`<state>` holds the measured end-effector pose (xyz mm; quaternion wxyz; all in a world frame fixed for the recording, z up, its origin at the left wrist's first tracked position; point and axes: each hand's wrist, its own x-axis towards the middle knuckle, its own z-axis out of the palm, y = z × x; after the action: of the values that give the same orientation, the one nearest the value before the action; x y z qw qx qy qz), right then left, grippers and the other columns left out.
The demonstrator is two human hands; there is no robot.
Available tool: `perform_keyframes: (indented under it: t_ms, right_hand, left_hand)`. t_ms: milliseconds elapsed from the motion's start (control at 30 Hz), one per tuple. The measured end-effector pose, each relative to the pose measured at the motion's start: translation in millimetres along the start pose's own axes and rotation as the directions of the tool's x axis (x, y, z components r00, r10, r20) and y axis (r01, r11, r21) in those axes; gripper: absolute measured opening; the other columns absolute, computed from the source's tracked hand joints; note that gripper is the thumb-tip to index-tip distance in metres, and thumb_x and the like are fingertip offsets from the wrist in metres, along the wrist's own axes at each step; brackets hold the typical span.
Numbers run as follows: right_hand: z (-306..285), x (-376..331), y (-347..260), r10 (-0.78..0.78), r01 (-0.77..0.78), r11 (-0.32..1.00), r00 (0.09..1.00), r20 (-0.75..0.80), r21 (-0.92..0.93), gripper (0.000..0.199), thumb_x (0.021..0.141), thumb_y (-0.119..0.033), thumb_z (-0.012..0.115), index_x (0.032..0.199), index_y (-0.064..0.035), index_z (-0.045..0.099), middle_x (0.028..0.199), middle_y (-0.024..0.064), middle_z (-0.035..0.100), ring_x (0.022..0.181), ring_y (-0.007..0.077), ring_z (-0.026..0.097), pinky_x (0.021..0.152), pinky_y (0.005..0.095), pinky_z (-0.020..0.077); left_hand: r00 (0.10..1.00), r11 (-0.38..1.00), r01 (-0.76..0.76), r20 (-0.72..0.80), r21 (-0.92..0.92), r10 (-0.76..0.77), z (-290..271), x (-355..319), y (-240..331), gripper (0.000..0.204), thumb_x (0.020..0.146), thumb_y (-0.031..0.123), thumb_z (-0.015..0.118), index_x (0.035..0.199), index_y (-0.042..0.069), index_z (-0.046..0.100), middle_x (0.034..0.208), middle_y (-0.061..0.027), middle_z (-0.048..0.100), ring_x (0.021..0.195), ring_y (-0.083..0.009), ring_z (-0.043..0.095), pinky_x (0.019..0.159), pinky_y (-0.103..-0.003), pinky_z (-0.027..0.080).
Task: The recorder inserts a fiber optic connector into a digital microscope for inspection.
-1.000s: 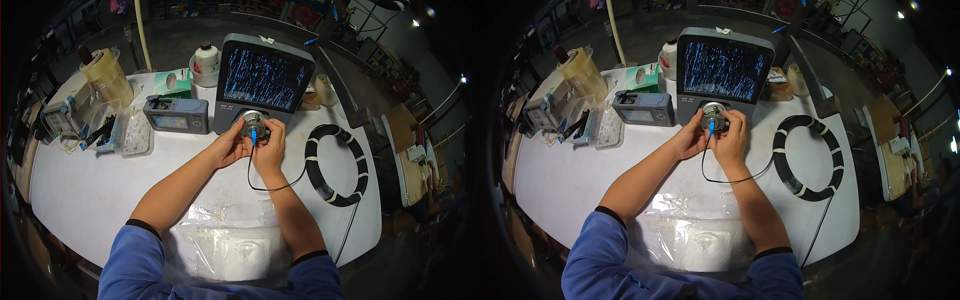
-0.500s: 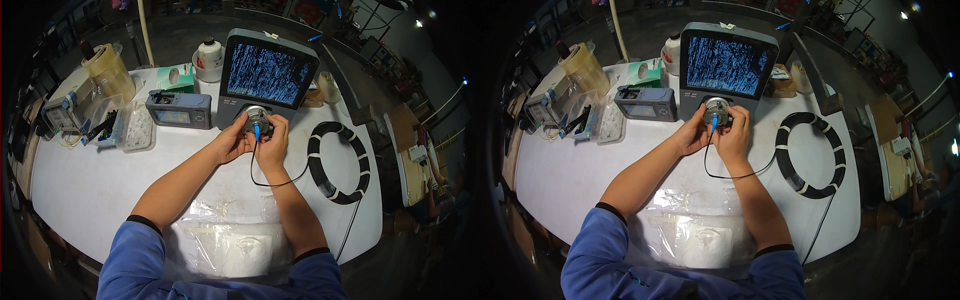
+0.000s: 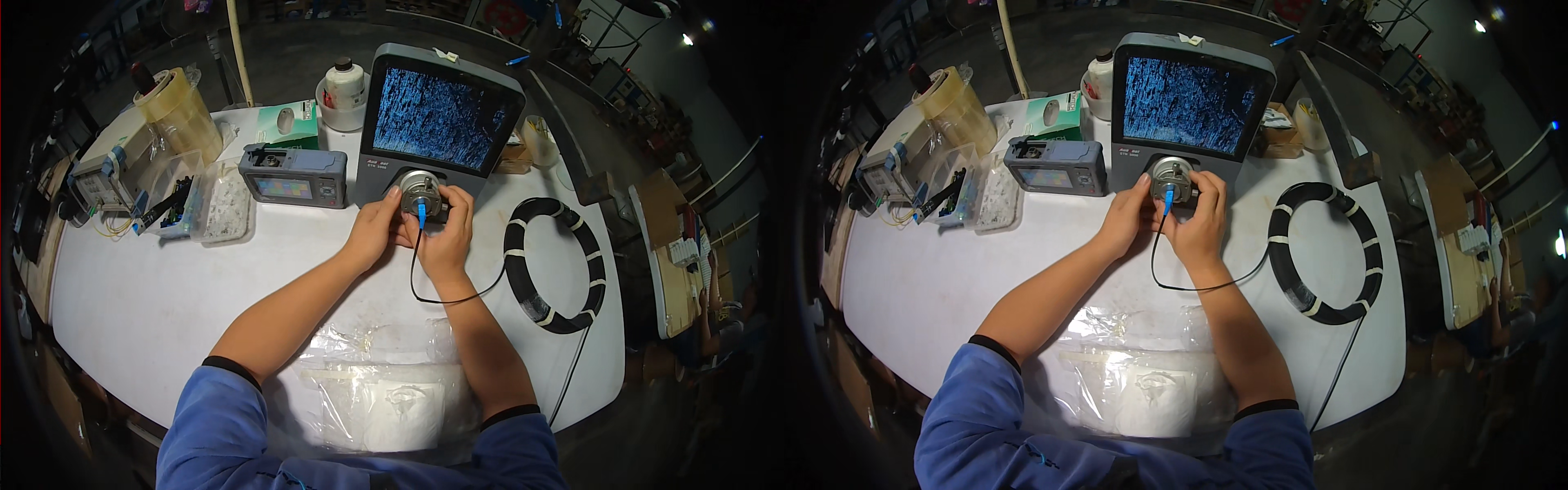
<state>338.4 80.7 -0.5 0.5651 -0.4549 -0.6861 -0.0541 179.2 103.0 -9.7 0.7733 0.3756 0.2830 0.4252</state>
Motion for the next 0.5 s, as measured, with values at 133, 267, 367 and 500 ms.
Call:
perform_keyframes:
  t_ms: [133, 267, 367, 500]
  right_hand:
    - [1.2, 3.2, -6.0, -0.068, 0.068, 0.997, 0.997, -0.030, 0.026, 0.071, 0.081, -0.022, 0.087, 0.139, 0.0013, 0.053, 0.132, 0.0204, 0.058, 0.120, 0.0401, 0.059, 0.101, 0.0467, 0.0500]
    - [0.8, 3.5, -9.5, -0.103, 0.103, 0.995, 0.995, 0.012, 0.002, 0.069, 0.084, -0.022, 0.083, 0.142, 0.0019, 0.053, 0.137, 0.0192, 0.057, 0.123, 0.0392, 0.058, 0.106, 0.0467, 0.0474]
    - [-1.2, 3.7, -9.6, -0.101, 0.101, 0.995, 0.995, 0.021, 0.000, 0.065, 0.086, -0.021, 0.081, 0.141, 0.0018, 0.056, 0.138, 0.0183, 0.058, 0.123, 0.0387, 0.058, 0.106, 0.0468, 0.0471]
    - [-0.3, 3.7, -8.9, -0.105, 0.105, 0.994, 0.994, 0.022, 0.008, 0.061, 0.087, -0.020, 0.079, 0.140, 0.0013, 0.058, 0.137, 0.0183, 0.059, 0.122, 0.0384, 0.059, 0.105, 0.0467, 0.0476]
  left_hand:
    - [0.837, 0.613, -0.387, -0.017, 0.688, 0.547, 3.1, -10.6, -3.1, 0.035, 0.110, 0.032, 0.056, 0.112, -0.002, 0.062, 0.101, -0.0130, 0.069, 0.083, -0.0249, 0.069, 0.077, -0.034, 0.055]
    - [0.453, 0.126, -0.640, 0.239, 0.758, 0.859, 13.9, -14.1, 10.1, 0.038, 0.105, 0.033, 0.057, 0.124, -0.001, 0.062, 0.127, -0.0206, 0.065, 0.113, -0.0386, 0.064, 0.099, -0.044, 0.051]
    - [0.385, -0.018, -0.687, 0.386, 0.726, 0.838, 19.1, -12.3, 11.7, 0.047, 0.104, 0.038, 0.057, 0.132, 0.000, 0.060, 0.138, -0.0225, 0.062, 0.127, -0.0434, 0.058, 0.109, -0.049, 0.046]
    - [0.406, -0.022, -0.702, 0.425, 0.712, 0.809, 16.9, -11.2, 11.1, 0.053, 0.104, 0.042, 0.057, 0.137, -0.001, 0.059, 0.141, -0.0234, 0.062, 0.132, -0.0444, 0.056, 0.112, -0.050, 0.045]
